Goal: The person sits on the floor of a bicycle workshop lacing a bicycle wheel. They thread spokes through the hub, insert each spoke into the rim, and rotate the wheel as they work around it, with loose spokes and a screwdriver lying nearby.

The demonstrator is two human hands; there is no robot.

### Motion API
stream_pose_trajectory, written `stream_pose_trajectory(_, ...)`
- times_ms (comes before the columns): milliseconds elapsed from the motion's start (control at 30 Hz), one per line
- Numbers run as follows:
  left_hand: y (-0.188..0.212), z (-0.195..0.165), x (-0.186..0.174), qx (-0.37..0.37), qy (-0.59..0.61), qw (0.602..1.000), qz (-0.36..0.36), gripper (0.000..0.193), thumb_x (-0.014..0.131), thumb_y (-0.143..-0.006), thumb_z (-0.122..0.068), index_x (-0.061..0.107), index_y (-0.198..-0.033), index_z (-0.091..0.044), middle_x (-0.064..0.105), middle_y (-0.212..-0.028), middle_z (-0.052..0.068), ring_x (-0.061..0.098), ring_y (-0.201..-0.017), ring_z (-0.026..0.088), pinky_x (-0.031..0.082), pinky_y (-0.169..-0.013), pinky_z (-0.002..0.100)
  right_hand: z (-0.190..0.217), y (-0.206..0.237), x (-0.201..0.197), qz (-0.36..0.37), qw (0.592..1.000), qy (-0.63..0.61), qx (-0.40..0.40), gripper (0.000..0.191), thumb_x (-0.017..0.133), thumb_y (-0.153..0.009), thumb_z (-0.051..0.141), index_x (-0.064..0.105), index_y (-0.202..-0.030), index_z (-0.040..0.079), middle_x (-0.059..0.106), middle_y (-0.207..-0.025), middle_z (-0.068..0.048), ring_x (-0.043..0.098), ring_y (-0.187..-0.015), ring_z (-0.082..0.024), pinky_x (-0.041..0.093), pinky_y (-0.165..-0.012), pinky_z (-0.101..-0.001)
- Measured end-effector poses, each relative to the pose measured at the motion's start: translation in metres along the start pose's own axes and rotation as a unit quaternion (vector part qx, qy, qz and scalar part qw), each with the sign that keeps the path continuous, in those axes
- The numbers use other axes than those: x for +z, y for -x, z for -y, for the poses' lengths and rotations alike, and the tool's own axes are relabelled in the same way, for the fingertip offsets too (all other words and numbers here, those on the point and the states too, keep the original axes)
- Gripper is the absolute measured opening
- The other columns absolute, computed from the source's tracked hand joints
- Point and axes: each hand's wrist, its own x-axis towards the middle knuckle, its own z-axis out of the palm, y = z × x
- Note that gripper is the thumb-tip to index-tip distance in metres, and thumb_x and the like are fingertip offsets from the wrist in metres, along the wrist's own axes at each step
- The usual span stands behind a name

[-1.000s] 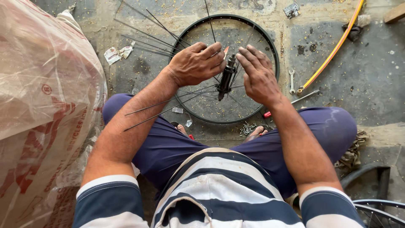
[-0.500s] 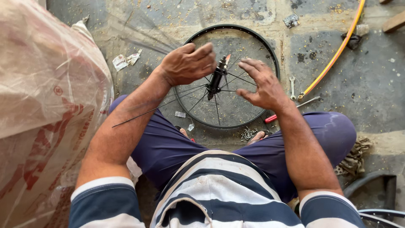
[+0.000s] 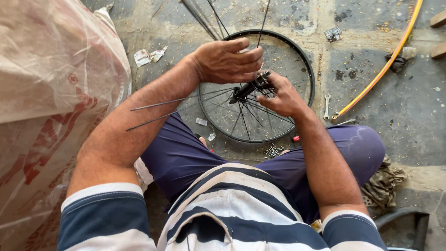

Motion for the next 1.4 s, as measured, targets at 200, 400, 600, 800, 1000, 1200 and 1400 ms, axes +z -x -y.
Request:
stream_pose_trajectory(200,-0.002,0.004,-0.001,-0.002,-0.017,0.999,-0.033,0.023,0.057,-0.099,-0.041,0.062,-0.115,-0.024,0.058,-0.124,-0.005,0.047,-0.132,0.016,0.038,-0.115,0.036,0.005,0.001,0.006,0.079,0.964,-0.192,0.165,0.058,0.091,-0.079,0.017,0.06,-0.124,0.0,0.07,-0.106,-0.007,0.065,-0.096,-0.013,0.055,-0.086,-0.0315)
stream_pose_trajectory(400,-0.009,0.009,0.0,0.007,-0.031,0.999,-0.033,0.016,0.059,-0.099,-0.038,0.066,-0.106,-0.026,0.057,-0.123,-0.007,0.047,-0.132,0.016,0.036,-0.115,0.037,0.013,-0.003,0.012,0.156,0.941,-0.233,0.188,0.064,0.092,-0.063,0.012,0.065,-0.121,0.003,0.076,-0.105,0.0,0.068,-0.094,-0.008,0.058,-0.082,-0.0275)
stream_pose_trajectory(600,-0.003,0.012,0.003,-0.009,-0.062,0.998,-0.03,0.017,0.059,-0.097,-0.039,0.066,-0.107,-0.026,0.058,-0.121,-0.009,0.047,-0.131,0.015,0.036,-0.114,0.037,-0.001,-0.001,0.024,0.088,0.968,-0.105,0.212,0.032,0.085,-0.075,0.007,0.074,-0.105,0.003,0.069,-0.086,-0.003,0.062,-0.078,-0.012,0.053,-0.072,-0.0284)
stream_pose_trajectory(800,0.03,0.012,0.017,-0.075,-0.117,0.99,-0.002,0.018,0.057,-0.112,-0.035,0.063,-0.114,-0.019,0.057,-0.123,-0.002,0.047,-0.129,0.018,0.037,-0.11,0.039,0.018,-0.002,-0.007,0.086,0.984,0.037,0.154,0.018,0.073,-0.092,0.029,0.074,-0.099,0.012,0.075,-0.084,-0.001,0.066,-0.076,-0.011,0.053,-0.068,-0.0301)
stream_pose_trajectory(1000,0.057,-0.06,0.021,-0.226,-0.101,0.965,0.08,0.058,0.049,-0.108,-0.029,0.037,-0.162,-0.015,0.042,-0.16,0.009,0.037,-0.145,0.025,0.036,-0.111,0.045,0.082,-0.012,-0.087,0.065,0.811,0.564,0.14,0.038,0.059,-0.096,0.052,0.072,-0.102,0.017,0.073,-0.083,-0.012,0.071,-0.076,-0.03,0.052,-0.063,-0.0453)
stream_pose_trajectory(1200,0.021,-0.173,-0.002,-0.258,0.099,0.94,0.202,0.053,0.06,-0.093,-0.017,0.054,-0.144,-0.004,0.041,-0.159,0.02,0.029,-0.155,0.041,0.047,-0.122,0.042,0.111,-0.035,-0.127,0.062,0.658,0.741,0.116,0.025,0.054,-0.102,0.02,0.075,-0.089,0.023,0.074,-0.08,-0.006,0.071,-0.073,-0.02,0.049,-0.072,-0.0382)
stream_pose_trajectory(1400,-0.014,-0.222,-0.058,-0.301,0.602,0.734,0.093,0.032,0.074,-0.089,-0.028,0.072,-0.118,-0.014,0.071,-0.114,0.011,0.069,-0.107,0.029,0.058,-0.087,0.043,0.109,-0.039,-0.139,0.063,0.583,0.807,0.073,0.029,0.054,-0.103,0.017,0.074,-0.082,0.018,0.073,-0.078,-0.004,0.067,-0.066,-0.016,0.049,-0.075,-0.0363)
